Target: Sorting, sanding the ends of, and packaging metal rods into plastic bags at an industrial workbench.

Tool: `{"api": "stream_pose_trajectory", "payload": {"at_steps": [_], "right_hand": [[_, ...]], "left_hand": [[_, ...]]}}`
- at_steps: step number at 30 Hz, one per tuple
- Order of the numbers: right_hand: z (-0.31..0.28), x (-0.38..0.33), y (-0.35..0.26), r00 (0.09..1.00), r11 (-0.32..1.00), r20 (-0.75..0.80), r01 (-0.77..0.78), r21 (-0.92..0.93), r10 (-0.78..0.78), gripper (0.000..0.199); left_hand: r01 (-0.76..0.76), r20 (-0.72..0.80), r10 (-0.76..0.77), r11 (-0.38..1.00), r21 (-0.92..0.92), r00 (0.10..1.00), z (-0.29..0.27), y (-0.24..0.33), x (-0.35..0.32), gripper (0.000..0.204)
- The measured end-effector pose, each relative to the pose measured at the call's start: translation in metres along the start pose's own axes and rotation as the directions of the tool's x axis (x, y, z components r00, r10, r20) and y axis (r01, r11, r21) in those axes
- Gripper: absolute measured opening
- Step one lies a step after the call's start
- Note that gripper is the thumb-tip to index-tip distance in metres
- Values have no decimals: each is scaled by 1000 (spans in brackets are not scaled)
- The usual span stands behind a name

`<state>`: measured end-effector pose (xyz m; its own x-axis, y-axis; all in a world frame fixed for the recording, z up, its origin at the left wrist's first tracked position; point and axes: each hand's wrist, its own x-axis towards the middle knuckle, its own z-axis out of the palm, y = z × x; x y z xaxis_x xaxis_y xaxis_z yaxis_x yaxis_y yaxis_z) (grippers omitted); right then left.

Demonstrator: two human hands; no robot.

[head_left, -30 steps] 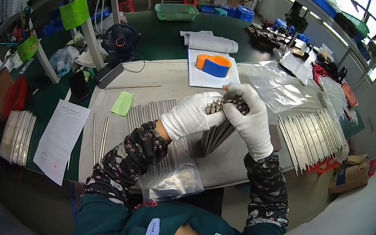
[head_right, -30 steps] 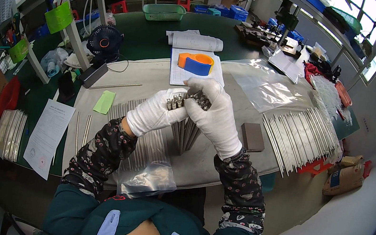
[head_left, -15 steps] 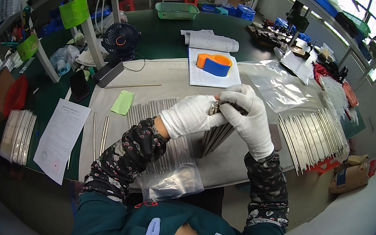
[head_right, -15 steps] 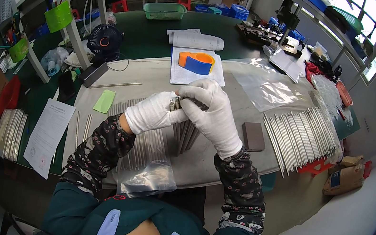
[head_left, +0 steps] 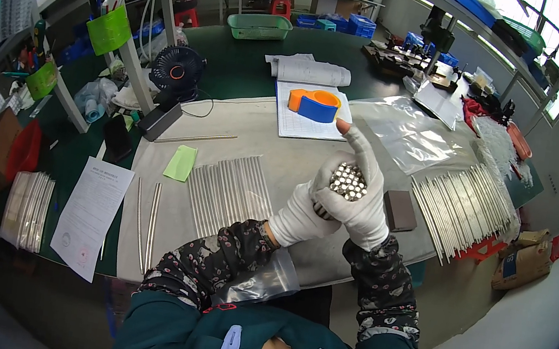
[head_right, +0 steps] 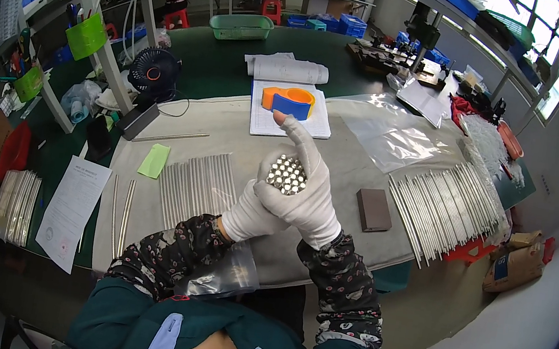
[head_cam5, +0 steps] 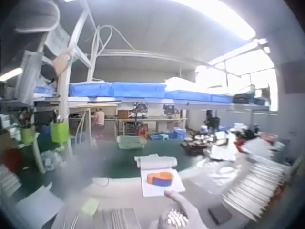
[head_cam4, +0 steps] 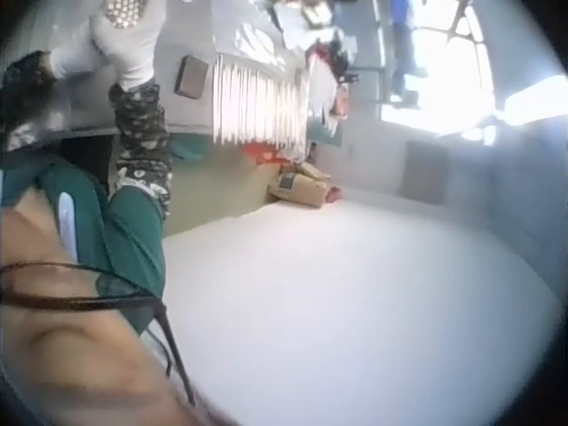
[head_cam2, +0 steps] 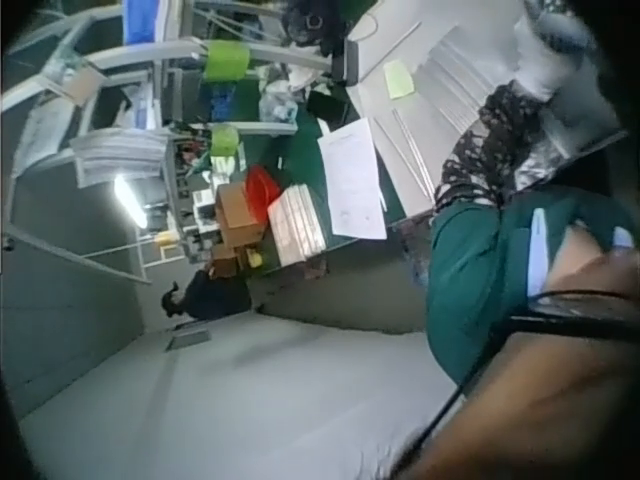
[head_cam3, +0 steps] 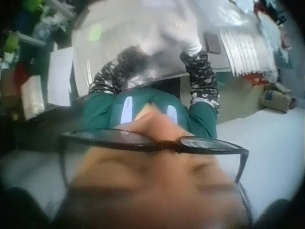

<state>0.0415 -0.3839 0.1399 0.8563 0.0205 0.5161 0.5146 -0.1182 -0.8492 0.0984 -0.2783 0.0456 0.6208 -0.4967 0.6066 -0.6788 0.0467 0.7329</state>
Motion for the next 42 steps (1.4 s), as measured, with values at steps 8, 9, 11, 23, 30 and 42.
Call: {"api": "stream_pose_trajectory", "payload": {"at_steps": [8, 9, 11, 23, 30, 42], "right_hand": [[-26, 10, 13, 992, 982, 37, -115, -150, 121, 120], [-34, 6, 17, 994, 972, 34, -90, -219, 99, 125], [-58, -8, 27, 995, 962, 80, -40, -270, 64, 127], [-130, -103, 93, 831, -30, -523, -527, -849, 188, 69], [-72, -24, -31, 933, 451, 210, 329, -830, -294, 47], [-33, 34, -63, 979, 58, -118, -109, -992, -167, 42]], "left_hand": [[-41, 14, 47, 952, -304, 999, -7, 13, 43, 53], [-1, 2, 2, 930, -368, 1000, -7, 15, 44, 53], [-51, -70, 25, 919, -391, 997, -9, 20, 42, 48], [77, -48, -103, 922, -379, 994, -16, 19, 38, 41], [143, 13, -159, 843, -519, 987, -7, 12, 49, 50], [270, 96, -253, 879, -393, 963, -16, 13, 51, 67]]}}
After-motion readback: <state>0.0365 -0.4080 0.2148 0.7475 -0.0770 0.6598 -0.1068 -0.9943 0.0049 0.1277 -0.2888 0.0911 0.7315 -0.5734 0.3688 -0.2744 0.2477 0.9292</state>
